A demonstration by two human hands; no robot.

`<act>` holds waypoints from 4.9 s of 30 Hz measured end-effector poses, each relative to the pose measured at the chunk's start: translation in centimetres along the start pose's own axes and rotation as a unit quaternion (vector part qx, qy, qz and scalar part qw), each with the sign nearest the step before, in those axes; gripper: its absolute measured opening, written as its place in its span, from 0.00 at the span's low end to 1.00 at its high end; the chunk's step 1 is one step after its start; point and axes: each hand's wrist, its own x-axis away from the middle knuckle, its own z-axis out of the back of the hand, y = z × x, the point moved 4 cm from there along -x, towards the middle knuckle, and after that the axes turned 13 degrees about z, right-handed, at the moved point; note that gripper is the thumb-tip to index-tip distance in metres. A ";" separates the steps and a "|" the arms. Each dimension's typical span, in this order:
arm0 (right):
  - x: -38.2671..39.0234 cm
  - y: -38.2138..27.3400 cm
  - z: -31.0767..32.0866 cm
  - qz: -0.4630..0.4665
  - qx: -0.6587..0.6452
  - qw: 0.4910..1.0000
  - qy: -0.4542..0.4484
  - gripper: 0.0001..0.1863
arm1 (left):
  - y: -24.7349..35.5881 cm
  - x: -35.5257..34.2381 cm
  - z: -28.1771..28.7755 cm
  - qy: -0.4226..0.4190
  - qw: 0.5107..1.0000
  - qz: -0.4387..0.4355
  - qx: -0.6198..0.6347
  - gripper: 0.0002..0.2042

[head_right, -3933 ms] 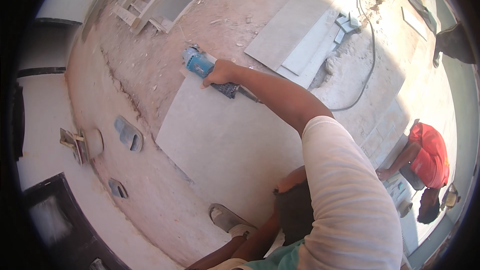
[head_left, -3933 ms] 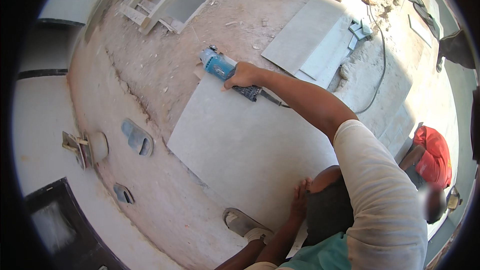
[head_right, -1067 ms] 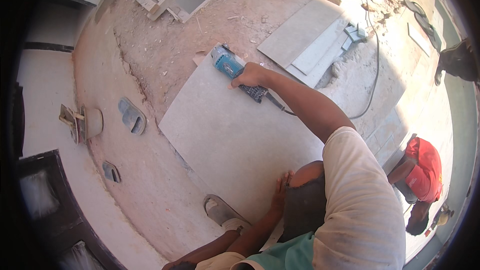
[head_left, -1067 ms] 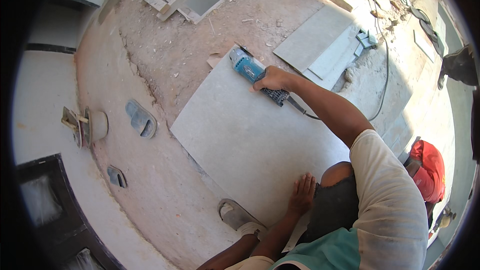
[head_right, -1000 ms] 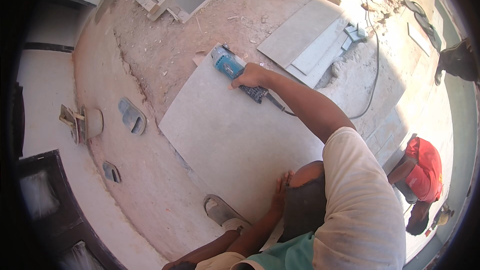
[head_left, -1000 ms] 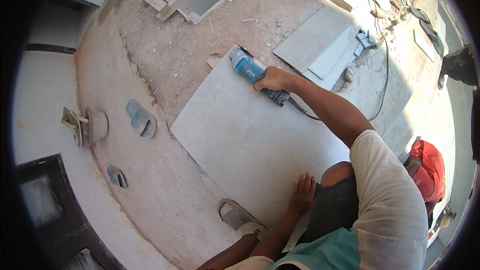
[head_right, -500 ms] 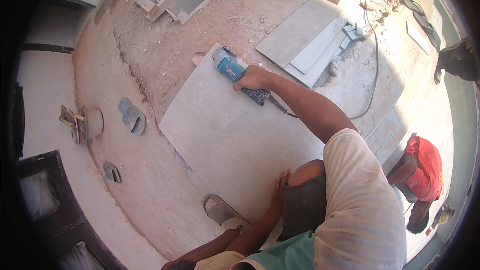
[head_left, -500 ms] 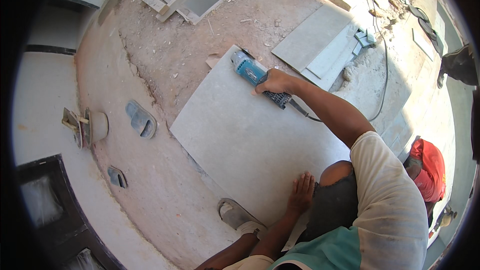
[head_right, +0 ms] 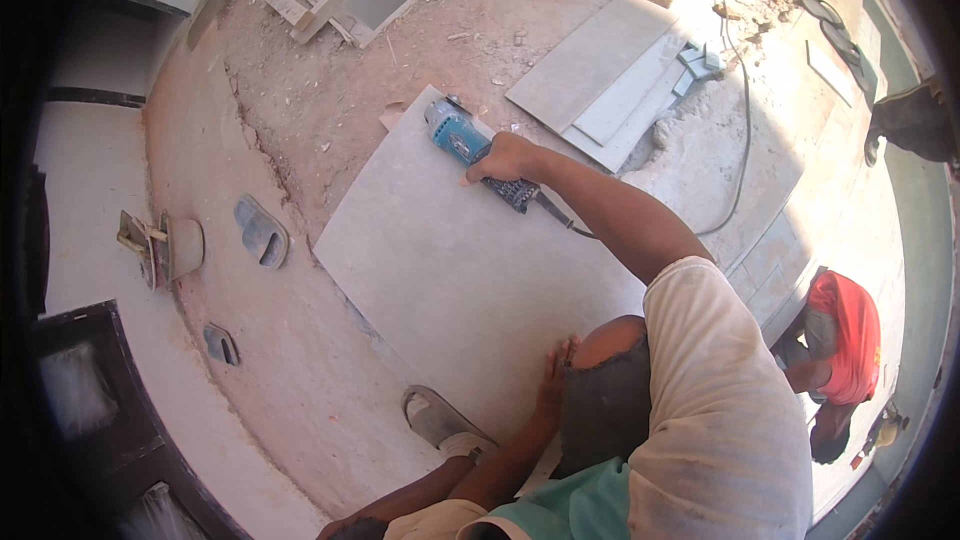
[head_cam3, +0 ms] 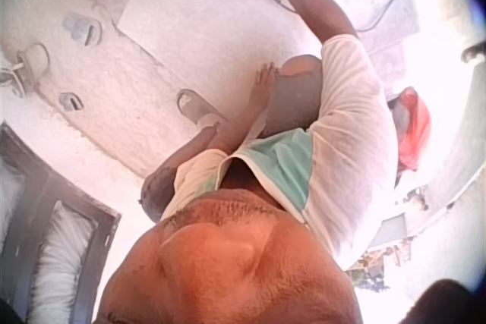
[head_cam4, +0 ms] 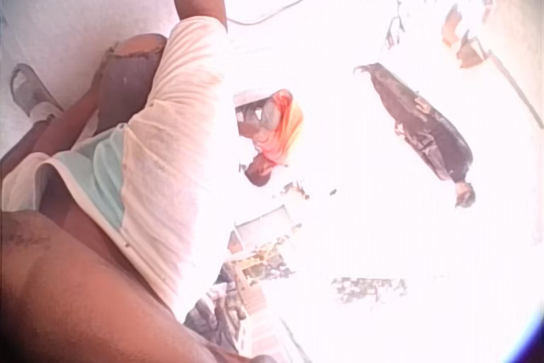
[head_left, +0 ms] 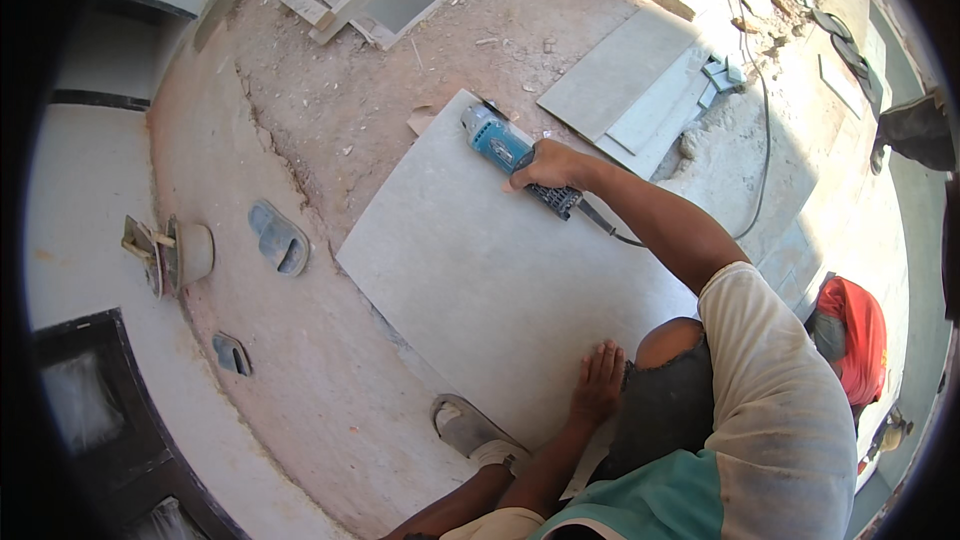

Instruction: The person uses an angle grinder to cut the edge of a large tile on the floor, holding the grinder with both hands and guiding it along the edge while holding the tile steady.

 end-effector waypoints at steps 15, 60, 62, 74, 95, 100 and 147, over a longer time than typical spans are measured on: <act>-0.1 0.2 -0.1 0.000 0.011 1.000 0.018 0.48 | 0.1 -0.2 0.8 -0.042 0.998 0.006 0.047 0.25; 3.8 2.7 -0.8 0.002 0.005 0.999 0.045 0.43 | 0.2 -0.4 1.0 0.001 0.999 0.008 0.035 0.24; 3.8 2.7 -0.9 0.001 0.009 0.999 0.044 0.43 | 0.2 -0.3 0.9 -0.004 0.999 0.010 0.031 0.24; 5.4 3.1 -0.9 -0.015 0.014 0.999 0.034 0.43 | 0.1 0.0 -0.2 0.015 1.000 0.002 0.016 0.25; 6.6 2.9 -1.2 -0.019 0.011 0.999 0.039 0.43 | 0.0 -0.1 0.4 0.006 0.999 0.005 0.037 0.26; 7.3 3.3 -1.2 -0.019 0.017 0.998 0.049 0.43 | 0.1 -0.1 0.2 0.002 1.000 0.004 0.011 0.27; 8.7 4.5 -1.7 -0.016 0.003 0.999 0.047 0.40 | 0.0 -0.1 0.0 -0.003 1.000 0.000 -0.006 0.31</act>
